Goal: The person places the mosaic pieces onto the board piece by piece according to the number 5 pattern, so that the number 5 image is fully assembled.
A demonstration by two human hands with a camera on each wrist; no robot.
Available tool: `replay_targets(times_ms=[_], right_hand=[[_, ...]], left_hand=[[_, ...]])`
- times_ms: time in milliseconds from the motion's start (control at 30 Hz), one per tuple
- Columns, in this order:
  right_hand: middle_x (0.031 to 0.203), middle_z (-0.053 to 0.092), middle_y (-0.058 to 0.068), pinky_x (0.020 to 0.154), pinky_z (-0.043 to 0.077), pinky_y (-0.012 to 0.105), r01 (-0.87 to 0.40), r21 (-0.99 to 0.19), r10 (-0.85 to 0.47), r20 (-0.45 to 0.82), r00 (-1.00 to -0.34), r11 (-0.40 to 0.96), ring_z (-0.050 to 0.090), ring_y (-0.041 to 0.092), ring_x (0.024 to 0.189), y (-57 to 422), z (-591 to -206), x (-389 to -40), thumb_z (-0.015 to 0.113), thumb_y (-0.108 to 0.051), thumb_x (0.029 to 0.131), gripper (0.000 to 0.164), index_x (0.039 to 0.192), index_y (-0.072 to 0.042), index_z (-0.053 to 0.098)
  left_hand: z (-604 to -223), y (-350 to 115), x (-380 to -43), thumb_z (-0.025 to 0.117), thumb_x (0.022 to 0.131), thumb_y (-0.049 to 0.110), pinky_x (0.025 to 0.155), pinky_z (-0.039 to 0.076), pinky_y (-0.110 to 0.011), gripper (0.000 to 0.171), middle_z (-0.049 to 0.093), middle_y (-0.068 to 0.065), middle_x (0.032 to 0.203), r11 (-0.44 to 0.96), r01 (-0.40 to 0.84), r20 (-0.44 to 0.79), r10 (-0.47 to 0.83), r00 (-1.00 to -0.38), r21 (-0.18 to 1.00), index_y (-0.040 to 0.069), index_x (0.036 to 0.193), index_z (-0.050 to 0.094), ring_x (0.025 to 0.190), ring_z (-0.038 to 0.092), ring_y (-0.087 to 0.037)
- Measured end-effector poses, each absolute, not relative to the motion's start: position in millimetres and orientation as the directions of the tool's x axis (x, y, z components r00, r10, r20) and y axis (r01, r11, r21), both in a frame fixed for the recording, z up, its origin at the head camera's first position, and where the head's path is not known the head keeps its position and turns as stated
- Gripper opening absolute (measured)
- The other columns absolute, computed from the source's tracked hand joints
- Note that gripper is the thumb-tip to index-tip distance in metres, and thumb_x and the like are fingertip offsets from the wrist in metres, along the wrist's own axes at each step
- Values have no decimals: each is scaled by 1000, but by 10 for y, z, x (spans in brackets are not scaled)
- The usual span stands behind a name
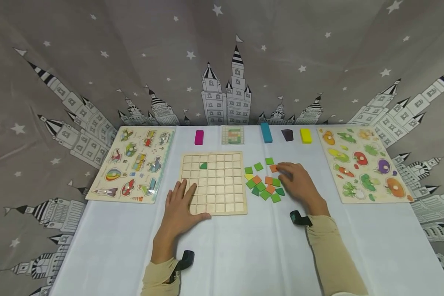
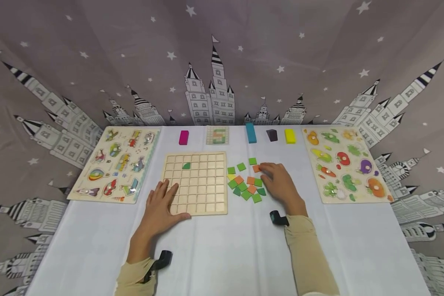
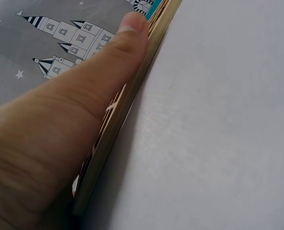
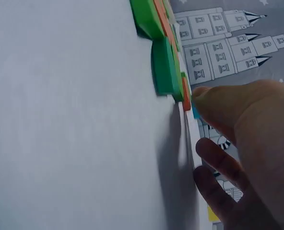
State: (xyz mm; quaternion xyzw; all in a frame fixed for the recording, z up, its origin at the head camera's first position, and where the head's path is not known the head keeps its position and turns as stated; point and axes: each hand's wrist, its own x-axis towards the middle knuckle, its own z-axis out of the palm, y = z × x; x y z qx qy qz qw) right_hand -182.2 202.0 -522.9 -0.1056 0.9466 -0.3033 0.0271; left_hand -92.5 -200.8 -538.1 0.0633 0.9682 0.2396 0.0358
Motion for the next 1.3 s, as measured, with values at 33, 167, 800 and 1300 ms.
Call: replay_targets(times_ms=[33, 167, 800, 1300], right_hand=[[149, 57, 10, 117, 40, 54, -198, -578, -233, 14, -972, 792, 51, 33, 132, 2020, -5246, -1825, 63, -17, 101, 39, 139, -10, 63], [148, 59, 9, 114, 43, 52, -216, -558, -243, 26, -970, 801, 53, 32, 129, 1962, -5287, -1849, 62, -18, 101, 38, 139, -10, 64], [141, 62, 13, 113, 44, 53, -66, -597, -108, -34, -994, 799, 54, 35, 128, 1935, -5289, -1814, 64, -18, 102, 29, 130, -11, 69], [139, 59, 18, 116, 42, 54, -82, -559, -122, -34, -992, 825, 52, 36, 130, 1921, -5273, -1846, 63, -21, 103, 38, 137, -6, 62]], left_hand=[[-5381, -2019, -923, 82, 67, 70, 127, 5, -65, 119, 15, -20, 171, 877, 104, -40, 139, -989, 469, 15, 160, 34, 159, 5, -41], [-5379, -2042, -923, 83, 65, 71, 127, 5, -65, 122, 15, -20, 171, 873, 113, -45, 152, -987, 474, 14, 160, 33, 159, 5, -42], [-5365, -2048, -920, 90, 62, 64, 129, 5, -61, 122, 3, -23, 171, 845, 40, -77, 96, -992, 533, 11, 159, 37, 159, 1, -45], [-5340, -2035, -923, 90, 64, 62, 129, 4, -62, 120, 2, -21, 172, 845, 23, -96, 87, -992, 534, 12, 159, 37, 159, 0, -42]])
